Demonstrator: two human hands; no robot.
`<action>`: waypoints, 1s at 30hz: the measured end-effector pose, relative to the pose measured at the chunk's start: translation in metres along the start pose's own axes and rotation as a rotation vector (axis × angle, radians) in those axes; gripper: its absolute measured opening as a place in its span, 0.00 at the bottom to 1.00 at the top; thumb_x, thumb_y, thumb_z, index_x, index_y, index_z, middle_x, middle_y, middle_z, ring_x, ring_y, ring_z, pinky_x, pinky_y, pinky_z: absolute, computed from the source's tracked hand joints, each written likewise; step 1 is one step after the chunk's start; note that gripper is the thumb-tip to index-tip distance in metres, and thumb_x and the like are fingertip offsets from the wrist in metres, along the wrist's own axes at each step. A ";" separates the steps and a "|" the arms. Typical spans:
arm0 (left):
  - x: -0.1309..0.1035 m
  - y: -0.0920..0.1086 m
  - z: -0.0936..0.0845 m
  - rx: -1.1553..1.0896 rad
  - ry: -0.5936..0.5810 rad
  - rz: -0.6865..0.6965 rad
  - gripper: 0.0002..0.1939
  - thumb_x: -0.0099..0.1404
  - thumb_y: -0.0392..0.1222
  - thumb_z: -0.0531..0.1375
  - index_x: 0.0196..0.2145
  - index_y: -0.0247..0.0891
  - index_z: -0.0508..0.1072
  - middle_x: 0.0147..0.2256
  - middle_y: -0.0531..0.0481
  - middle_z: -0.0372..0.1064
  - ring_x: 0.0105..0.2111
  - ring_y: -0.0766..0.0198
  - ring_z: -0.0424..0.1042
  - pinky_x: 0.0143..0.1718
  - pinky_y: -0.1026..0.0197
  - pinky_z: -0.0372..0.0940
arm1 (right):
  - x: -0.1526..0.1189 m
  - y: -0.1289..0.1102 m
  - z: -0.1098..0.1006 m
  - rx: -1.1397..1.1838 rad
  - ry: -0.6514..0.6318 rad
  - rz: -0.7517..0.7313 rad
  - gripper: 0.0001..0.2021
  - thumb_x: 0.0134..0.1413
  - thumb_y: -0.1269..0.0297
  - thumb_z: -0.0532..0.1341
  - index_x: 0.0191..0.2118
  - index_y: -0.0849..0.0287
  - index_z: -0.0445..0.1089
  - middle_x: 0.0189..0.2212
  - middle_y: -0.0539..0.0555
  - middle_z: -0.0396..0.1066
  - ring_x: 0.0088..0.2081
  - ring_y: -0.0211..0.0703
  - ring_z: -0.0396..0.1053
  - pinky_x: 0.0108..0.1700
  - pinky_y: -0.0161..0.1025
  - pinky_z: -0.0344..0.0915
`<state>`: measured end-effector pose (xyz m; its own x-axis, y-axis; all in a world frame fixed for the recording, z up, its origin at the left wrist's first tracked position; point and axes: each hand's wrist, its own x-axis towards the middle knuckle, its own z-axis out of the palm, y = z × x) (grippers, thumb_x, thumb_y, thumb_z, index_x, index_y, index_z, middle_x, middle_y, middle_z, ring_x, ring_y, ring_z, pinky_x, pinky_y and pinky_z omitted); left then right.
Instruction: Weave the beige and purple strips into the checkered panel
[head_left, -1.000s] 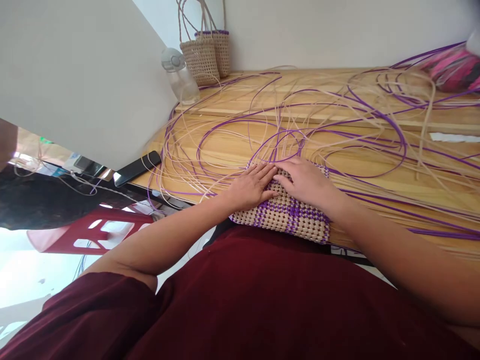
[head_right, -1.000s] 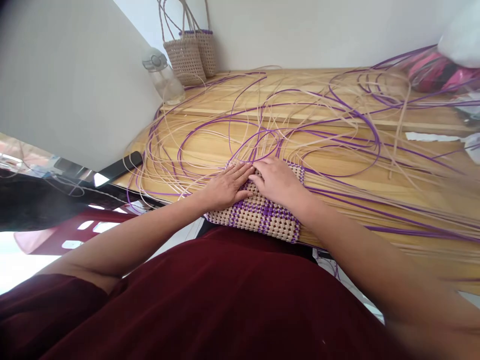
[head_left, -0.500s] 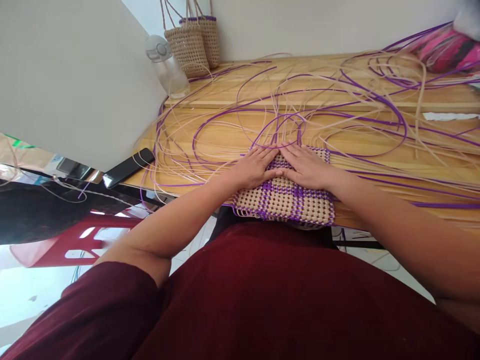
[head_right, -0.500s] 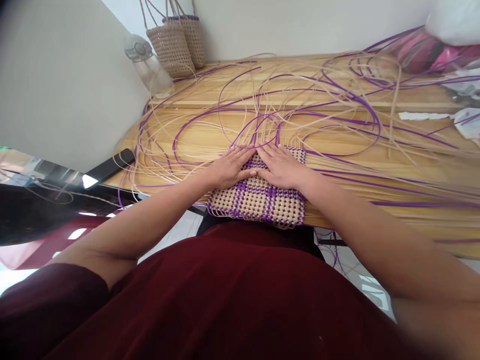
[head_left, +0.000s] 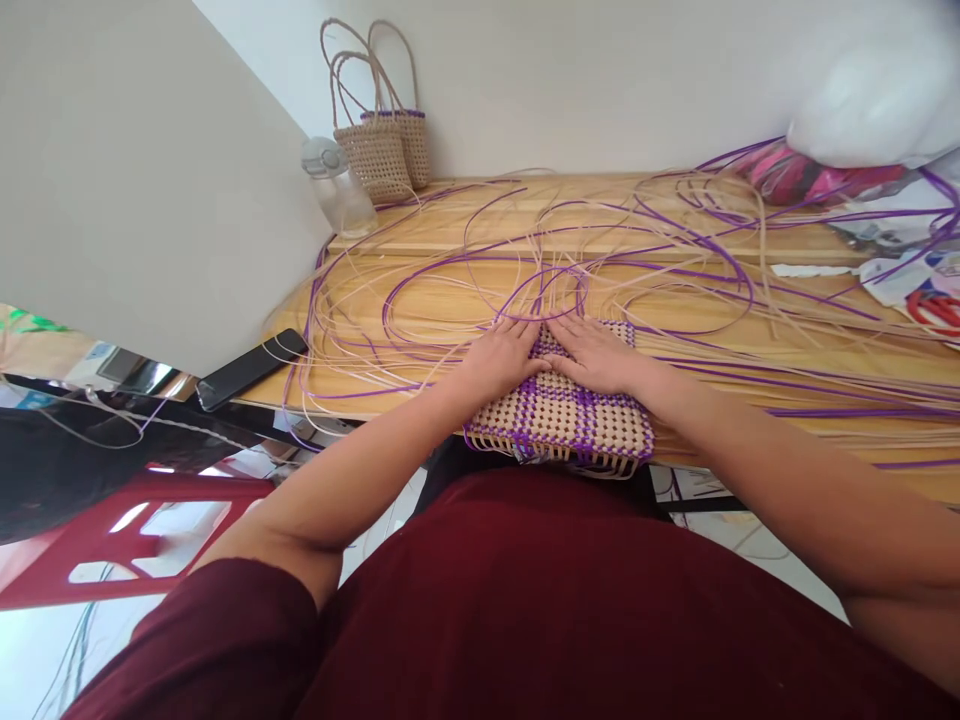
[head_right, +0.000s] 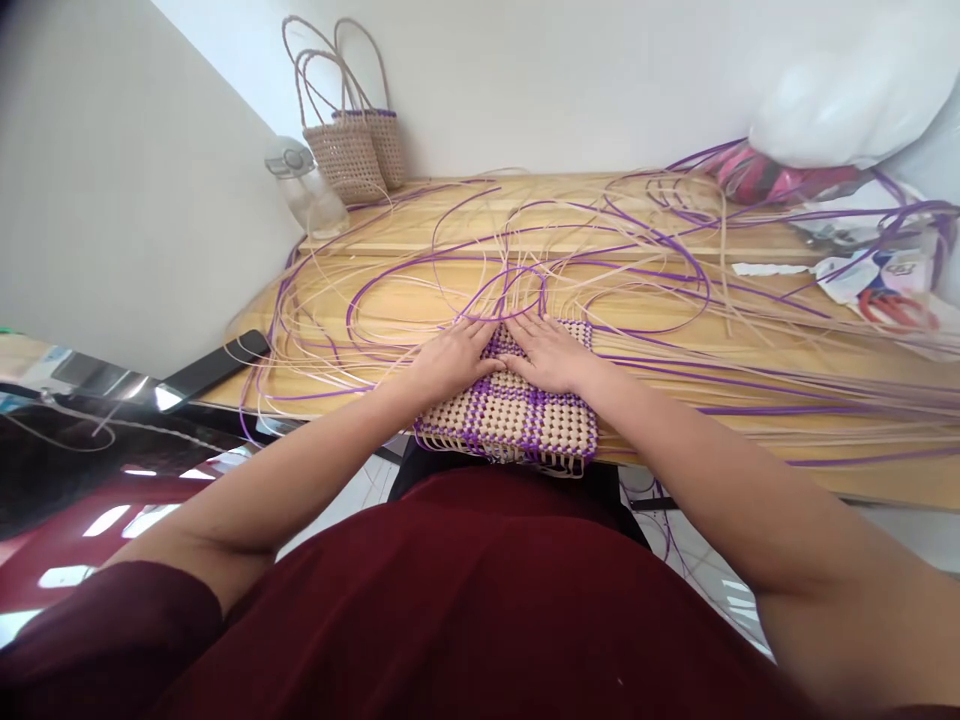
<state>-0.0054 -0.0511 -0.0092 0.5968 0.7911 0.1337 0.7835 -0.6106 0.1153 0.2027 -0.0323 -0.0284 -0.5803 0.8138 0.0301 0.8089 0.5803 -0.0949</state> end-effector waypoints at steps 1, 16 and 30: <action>-0.004 0.006 -0.002 -0.001 -0.018 -0.026 0.38 0.69 0.61 0.47 0.64 0.25 0.57 0.63 0.30 0.57 0.65 0.47 0.55 0.64 0.48 0.51 | 0.000 0.000 0.000 -0.004 0.000 -0.002 0.40 0.64 0.42 0.42 0.70 0.69 0.45 0.69 0.66 0.42 0.70 0.58 0.42 0.68 0.59 0.46; -0.030 0.019 0.017 -0.017 -0.011 -0.025 0.53 0.61 0.74 0.44 0.68 0.25 0.48 0.69 0.27 0.34 0.70 0.41 0.34 0.68 0.41 0.39 | -0.062 -0.062 0.003 -0.080 0.076 0.273 0.35 0.66 0.48 0.42 0.70 0.69 0.48 0.69 0.64 0.43 0.70 0.64 0.39 0.68 0.60 0.44; -0.006 0.003 -0.013 0.026 -0.079 0.074 0.48 0.60 0.73 0.47 0.60 0.25 0.63 0.58 0.24 0.62 0.59 0.38 0.62 0.58 0.42 0.59 | -0.058 -0.064 -0.010 -0.100 0.050 0.246 0.34 0.65 0.48 0.47 0.69 0.66 0.51 0.68 0.62 0.50 0.69 0.60 0.44 0.67 0.58 0.49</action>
<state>-0.0087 -0.0579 0.0030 0.6638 0.7452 0.0632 0.7407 -0.6668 0.0827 0.1857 -0.1167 -0.0140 -0.3613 0.9300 0.0671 0.9319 0.3626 -0.0067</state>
